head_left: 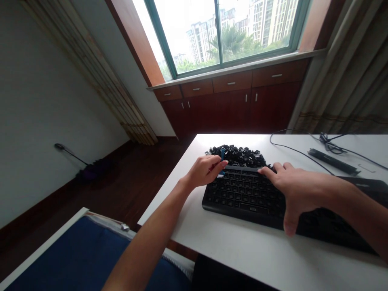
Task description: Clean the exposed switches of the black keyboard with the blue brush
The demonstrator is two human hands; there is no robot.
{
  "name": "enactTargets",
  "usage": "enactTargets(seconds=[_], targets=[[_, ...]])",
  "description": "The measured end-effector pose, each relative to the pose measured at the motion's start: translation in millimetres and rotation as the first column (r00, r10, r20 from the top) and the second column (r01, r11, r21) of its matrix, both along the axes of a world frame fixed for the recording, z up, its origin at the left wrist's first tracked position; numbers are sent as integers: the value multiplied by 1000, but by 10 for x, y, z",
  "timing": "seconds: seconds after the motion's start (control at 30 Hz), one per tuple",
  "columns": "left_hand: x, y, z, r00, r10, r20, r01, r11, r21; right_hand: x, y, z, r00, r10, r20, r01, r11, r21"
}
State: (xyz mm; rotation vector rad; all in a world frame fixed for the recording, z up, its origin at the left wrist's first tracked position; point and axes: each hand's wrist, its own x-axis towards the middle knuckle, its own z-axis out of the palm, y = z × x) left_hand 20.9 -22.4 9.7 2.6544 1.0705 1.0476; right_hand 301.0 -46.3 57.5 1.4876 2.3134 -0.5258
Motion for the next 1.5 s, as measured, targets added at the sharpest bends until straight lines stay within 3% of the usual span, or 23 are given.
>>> enactTargets(seconds=[0.27, 0.47, 0.6, 0.8, 1.0, 1.1, 1.3, 1.5], targets=[[19, 47, -6, 999, 30, -13, -29, 999, 25, -7, -4, 2, 1000, 7, 6, -7, 1000, 12], [-10, 74, -13, 998, 56, 36, -62, 979, 193, -19, -10, 25, 1000, -4, 10, 4, 1000, 0], [-17, 71, -14, 996, 69, 57, -80, 970, 228, -18, -14, 30, 999, 13, 30, -13, 1000, 0], [14, 51, -18, 999, 33, 29, -38, 983, 179, -19, -14, 25, 999, 8, 38, -8, 1000, 5], [23, 42, -16, 996, 86, 15, -87, 988, 130, -22, -5, 17, 1000, 16, 22, -17, 1000, 6], [38, 31, -4, 999, 33, 6, -33, 995, 92, -21, -7, 15, 1000, 8, 19, -8, 1000, 7], [32, -14, 23, 997, 10, 82, -9, 1000, -13, -23, -3, 16, 1000, 9, 17, -9, 1000, -5], [56, -6, 3, 999, -30, 42, 28, 999, 45, -10, -6, 12, 1000, 0, 17, 0, 1000, -4]])
